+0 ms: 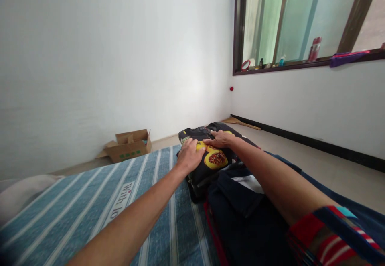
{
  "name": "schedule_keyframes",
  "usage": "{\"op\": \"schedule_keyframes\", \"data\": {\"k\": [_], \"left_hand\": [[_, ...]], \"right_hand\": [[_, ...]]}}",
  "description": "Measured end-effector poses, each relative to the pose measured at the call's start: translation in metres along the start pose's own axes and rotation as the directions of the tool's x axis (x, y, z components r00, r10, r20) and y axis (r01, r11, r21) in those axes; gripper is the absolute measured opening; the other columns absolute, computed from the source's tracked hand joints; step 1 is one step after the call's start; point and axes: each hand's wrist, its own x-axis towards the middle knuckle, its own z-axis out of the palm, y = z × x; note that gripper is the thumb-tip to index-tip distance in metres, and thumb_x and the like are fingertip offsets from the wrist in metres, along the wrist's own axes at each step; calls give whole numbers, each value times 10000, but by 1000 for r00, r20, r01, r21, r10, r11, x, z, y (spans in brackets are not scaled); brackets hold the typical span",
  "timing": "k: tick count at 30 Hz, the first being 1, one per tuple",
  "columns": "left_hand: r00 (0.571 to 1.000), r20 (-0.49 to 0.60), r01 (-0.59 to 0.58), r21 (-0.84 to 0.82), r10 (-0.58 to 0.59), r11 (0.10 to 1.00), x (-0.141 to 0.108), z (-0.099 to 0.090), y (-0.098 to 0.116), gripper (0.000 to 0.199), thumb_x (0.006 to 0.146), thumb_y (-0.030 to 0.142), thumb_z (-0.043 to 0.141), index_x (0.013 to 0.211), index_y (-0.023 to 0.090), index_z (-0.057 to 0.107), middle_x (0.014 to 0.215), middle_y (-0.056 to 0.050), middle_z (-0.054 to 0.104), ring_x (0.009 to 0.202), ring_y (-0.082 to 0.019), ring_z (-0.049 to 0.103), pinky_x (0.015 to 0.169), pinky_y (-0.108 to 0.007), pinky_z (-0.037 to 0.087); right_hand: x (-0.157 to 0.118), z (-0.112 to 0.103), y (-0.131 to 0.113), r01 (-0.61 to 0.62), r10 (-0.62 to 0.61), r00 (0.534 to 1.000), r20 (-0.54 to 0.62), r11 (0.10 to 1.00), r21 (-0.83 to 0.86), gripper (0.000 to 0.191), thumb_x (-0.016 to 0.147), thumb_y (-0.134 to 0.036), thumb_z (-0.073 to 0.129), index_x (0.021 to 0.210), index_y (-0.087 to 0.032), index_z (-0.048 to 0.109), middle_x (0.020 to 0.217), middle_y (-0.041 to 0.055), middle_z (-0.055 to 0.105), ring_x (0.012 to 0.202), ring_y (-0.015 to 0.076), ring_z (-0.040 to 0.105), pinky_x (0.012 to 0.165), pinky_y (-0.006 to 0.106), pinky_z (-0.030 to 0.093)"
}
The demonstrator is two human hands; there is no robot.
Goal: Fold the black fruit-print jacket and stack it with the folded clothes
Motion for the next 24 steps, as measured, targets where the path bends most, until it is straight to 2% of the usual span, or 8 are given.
{"op": "schedule_keyframes", "data": {"k": [3, 6, 9, 11, 14, 18, 21, 24], "left_hand": [[992, 122, 21, -13, -19, 1000, -8, 14, -3, 357, 882, 368, 411, 1146, 160, 534, 1406, -182, 397, 1324, -312, 311, 1038, -494, 274], [985, 161, 70, -23, -65, 997, -14, 26, -9, 454, 914, 395, 354, 1298, 161, 415, 1480, -182, 284, 1375, -301, 220, 1060, -539, 211], [976, 195, 101, -36, -92, 994, -18, 27, -11, 490, 929, 413, 315, 1347, 163, 361, 1505, -169, 232, 1393, -290, 174, 1061, -573, 186], [982, 168, 88, -35, -81, 996, -22, 23, -11, 466, 927, 401, 324, 1318, 159, 403, 1497, -162, 259, 1388, -280, 196, 1064, -556, 208], [998, 50, 38, -29, -37, 999, -37, 14, -13, 417, 916, 356, 357, 1262, 154, 471, 1465, -157, 332, 1371, -261, 250, 1082, -489, 233], [998, -46, 26, -118, -32, 993, -80, 5, -25, 495, 904, 372, 360, 1313, 101, 434, 1435, -187, 368, 1354, -251, 300, 1111, -407, 237], [998, 18, 59, -182, -56, 982, -126, 3, -43, 522, 889, 391, 364, 1310, 96, 451, 1393, -186, 431, 1325, -262, 356, 1108, -405, 263], [987, 136, 104, -103, -90, 989, -172, 5, -65, 533, 880, 383, 365, 1300, 73, 472, 1381, -189, 448, 1320, -269, 365, 1110, -415, 264]], "right_hand": [[-1, 11, 4, 20, -21, 997, 70, 1000, 13, 860, 791, -766, 331, 1413, -174, 369, 1392, 146, 443, 1260, 304, 431, 1008, 373, 342], [0, 18, 8, 17, -17, 994, 110, 1000, 7, 884, 798, -765, 305, 1435, -153, 319, 1419, 164, 399, 1292, 315, 388, 1027, 382, 319], [1, 22, 7, 12, -10, 991, 134, 1000, -12, 889, 805, -751, 318, 1445, -135, 287, 1442, 180, 355, 1311, 323, 357, 1036, 388, 306], [0, 23, 5, 13, -9, 990, 142, 1000, -24, 883, 812, -743, 317, 1448, -131, 277, 1438, 185, 358, 1310, 326, 356, 1034, 396, 307], [-5, 19, 3, 26, -20, 989, 143, 999, -42, 831, 832, -715, 323, 1442, -151, 296, 1423, 170, 390, 1308, 312, 364, 1030, 384, 315], [-14, 6, -9, 23, -10, 991, 131, 995, -96, 716, 851, -633, 406, 1397, -171, 381, 1393, 154, 437, 1290, 296, 394, 1015, 378, 332], [-21, -10, -30, -4, 20, 995, 100, 988, -157, 624, 839, -562, 483, 1310, -153, 488, 1289, 185, 530, 1198, 334, 486, 959, 446, 374], [-32, -28, -61, 25, -10, 997, 76, 981, -193, 450, 819, -455, 552, 1148, -154, 614, 1180, 181, 602, 1104, 334, 557, 896, 446, 418]]}}
